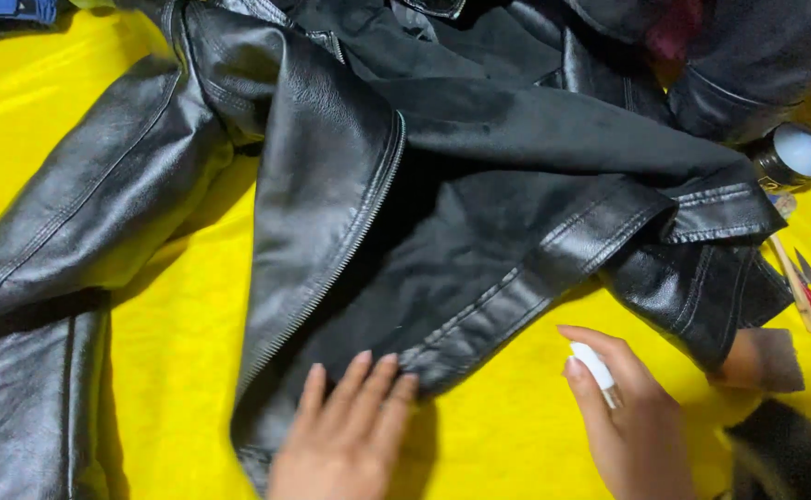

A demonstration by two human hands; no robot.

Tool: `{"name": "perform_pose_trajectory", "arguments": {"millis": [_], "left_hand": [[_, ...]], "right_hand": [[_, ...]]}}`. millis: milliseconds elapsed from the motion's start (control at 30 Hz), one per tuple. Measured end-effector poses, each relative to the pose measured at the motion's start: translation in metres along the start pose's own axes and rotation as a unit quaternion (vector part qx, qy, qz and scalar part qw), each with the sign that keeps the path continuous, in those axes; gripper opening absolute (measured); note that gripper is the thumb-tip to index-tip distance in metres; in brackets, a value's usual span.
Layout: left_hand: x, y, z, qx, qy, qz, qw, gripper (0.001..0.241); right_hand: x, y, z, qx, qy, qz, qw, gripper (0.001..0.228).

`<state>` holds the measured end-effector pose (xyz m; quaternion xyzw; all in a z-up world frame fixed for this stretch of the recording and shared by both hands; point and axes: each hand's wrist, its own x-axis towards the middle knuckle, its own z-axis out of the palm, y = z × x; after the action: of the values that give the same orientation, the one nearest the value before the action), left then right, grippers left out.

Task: Buffing a leather jacket with a sponge, applying liquid treatment, and using pliers to trim loose threads from the inner lining.

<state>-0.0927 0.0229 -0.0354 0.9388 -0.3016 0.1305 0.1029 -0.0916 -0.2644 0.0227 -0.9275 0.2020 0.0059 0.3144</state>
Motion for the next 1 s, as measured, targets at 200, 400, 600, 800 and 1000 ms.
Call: {"name": "perform_pose_trajectory", "arguments": {"millis": [200,400,600,800,1000], "left_hand": [[-0.008,-0.119,-0.094,-0.048,-0.138,-0.074,0.987,0.058],[-0.087,-0.151,-0.054,0.223,-0.117,-0.043,0.967,0.096],[0.012,0.013,-0.007,0.041,-0.002,-0.026,0.999,0.091],[0.013,0.015,0.004,0.062,-0.03,-0.055,0.996,0.086],[0.028,-0.006,-0.02,-0.047,0.004,-0.052,0.998,0.05]], "right_hand": [[-0.013,-0.01,-0.017,-0.003,0.044,0.095,0.995,0.038],[-0.031,0.015,0.006,0.001,0.029,0.048,0.998,0.034],[-0.055,-0.031,0.02,0.024,0.024,-0.095,0.995,0.034],[-0.056,-0.049,0.012,0.016,0.048,-0.118,0.992,0.018],[-0.054,-0.071,0.038,0.093,-0.021,-0.154,0.983,0.018]]}}
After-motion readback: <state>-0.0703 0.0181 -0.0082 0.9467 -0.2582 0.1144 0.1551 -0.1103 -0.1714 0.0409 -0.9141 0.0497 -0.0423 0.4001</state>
